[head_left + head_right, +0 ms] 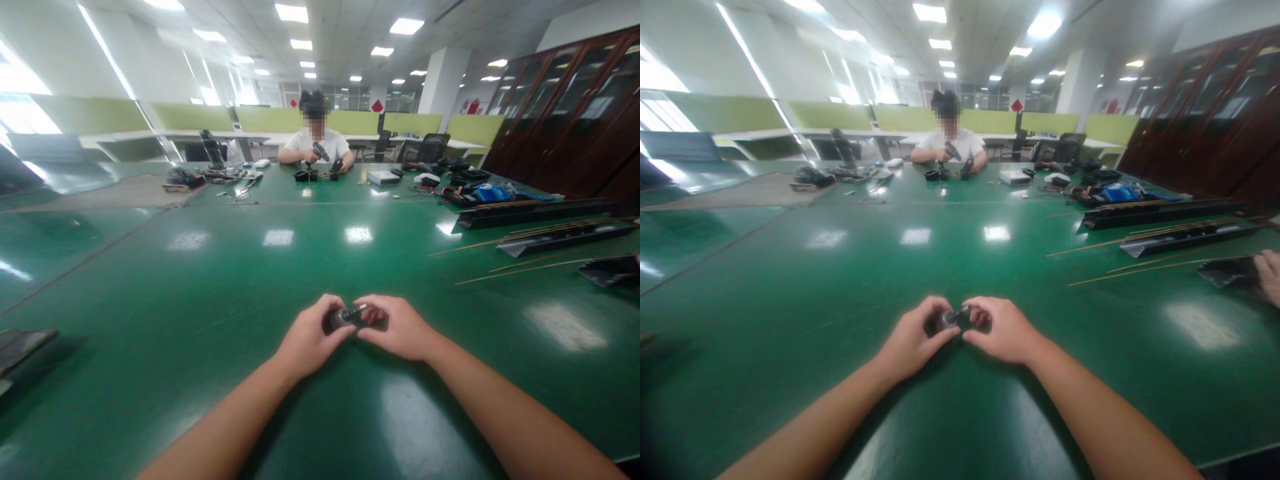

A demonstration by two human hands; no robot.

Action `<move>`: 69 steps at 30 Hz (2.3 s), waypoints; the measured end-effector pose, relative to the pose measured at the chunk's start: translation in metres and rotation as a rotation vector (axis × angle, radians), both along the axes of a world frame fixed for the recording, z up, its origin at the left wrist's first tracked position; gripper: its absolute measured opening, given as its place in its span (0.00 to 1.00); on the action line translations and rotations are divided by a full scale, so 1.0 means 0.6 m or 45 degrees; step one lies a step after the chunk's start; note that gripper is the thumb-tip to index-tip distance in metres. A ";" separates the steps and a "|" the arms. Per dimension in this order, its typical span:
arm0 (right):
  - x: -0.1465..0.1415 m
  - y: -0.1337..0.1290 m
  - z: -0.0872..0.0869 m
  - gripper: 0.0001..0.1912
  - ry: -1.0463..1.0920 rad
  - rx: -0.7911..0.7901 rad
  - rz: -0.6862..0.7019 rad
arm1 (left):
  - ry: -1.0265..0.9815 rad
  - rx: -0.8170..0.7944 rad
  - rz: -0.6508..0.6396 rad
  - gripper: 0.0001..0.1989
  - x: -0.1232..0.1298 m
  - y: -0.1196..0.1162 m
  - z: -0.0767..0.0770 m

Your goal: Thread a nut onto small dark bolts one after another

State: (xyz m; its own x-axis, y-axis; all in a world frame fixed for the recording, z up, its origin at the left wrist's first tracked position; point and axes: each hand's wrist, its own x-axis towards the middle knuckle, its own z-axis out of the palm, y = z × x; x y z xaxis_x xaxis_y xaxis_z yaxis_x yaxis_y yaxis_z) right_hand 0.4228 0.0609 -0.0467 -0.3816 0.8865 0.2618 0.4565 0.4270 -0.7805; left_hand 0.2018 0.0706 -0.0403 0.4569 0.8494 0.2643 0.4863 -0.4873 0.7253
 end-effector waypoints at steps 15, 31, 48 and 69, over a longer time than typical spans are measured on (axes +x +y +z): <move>-0.002 -0.004 0.011 0.15 -0.015 0.128 -0.014 | -0.053 0.122 -0.072 0.11 -0.001 0.002 -0.004; -0.001 0.001 0.004 0.07 -0.093 0.159 0.029 | 0.009 0.236 -0.064 0.12 0.000 0.002 -0.011; 0.001 0.003 0.005 0.07 -0.124 0.144 0.033 | 0.101 0.290 0.007 0.13 -0.002 0.002 -0.015; 0.006 0.005 0.003 0.07 -0.139 0.154 0.027 | 0.100 0.304 0.027 0.13 -0.003 0.003 -0.014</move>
State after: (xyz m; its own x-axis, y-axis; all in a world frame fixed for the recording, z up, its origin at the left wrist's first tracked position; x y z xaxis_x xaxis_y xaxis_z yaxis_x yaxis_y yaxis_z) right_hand 0.4264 0.0636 -0.0446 -0.4318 0.8424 0.3222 0.5257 0.5254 -0.6691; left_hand 0.1998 0.0726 -0.0485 0.4666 0.7768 0.4230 0.5489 -0.6293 0.5501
